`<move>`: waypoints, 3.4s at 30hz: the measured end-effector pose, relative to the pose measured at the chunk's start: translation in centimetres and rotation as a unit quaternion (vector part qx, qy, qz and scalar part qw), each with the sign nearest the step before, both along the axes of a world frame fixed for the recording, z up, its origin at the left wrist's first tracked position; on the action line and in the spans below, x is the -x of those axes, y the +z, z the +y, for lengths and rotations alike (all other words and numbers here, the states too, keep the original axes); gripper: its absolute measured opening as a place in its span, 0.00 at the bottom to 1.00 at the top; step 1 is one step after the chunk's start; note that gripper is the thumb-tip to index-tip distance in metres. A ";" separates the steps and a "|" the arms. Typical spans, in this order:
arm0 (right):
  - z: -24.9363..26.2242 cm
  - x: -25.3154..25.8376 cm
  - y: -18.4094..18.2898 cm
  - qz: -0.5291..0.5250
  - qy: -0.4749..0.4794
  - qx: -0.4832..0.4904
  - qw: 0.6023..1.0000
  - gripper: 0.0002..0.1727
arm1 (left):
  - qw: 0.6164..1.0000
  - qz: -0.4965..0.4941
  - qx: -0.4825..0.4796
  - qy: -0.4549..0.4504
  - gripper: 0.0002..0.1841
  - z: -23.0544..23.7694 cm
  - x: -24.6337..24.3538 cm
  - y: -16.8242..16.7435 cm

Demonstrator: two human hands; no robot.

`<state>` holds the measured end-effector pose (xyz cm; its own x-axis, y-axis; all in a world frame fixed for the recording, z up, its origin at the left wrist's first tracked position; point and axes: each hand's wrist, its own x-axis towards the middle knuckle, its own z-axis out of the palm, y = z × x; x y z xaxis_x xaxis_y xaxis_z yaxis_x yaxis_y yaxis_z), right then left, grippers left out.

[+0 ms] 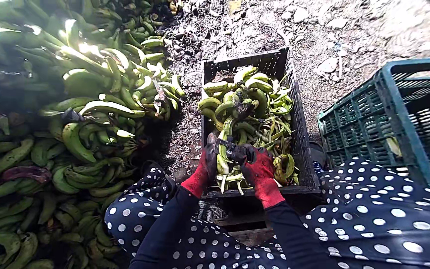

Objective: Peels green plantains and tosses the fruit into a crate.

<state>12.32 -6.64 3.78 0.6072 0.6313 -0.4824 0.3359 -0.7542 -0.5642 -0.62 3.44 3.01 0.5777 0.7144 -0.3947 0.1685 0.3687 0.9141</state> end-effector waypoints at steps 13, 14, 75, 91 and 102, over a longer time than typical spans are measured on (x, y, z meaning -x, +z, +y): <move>-1.4 -1.5 -0.9 0.030 -0.011 -0.048 0.998 0.27 | 0.989 -0.017 -0.092 0.118 0.19 0.5 -1.2 0.6; -1.6 -0.4 -0.8 0.035 0.019 -0.033 0.999 0.29 | 0.981 0.033 -0.139 0.131 0.21 0.6 -1.1 0.7; 0.2 2.7 -0.1 -0.114 0.032 -0.135 0.984 0.31 | 0.936 -0.050 0.109 0.331 0.26 1.6 -1.6 2.3; 1.4 -0.7 1.9 0.002 0.046 0.001 0.999 0.28 | 0.983 0.082 -0.161 0.036 0.25 1.3 -1.4 1.8; 0.9 -1.7 -0.3 -0.016 0.025 -0.079 0.996 0.31 | 0.986 -0.110 0.054 0.112 0.27 2.5 -1.4 0.6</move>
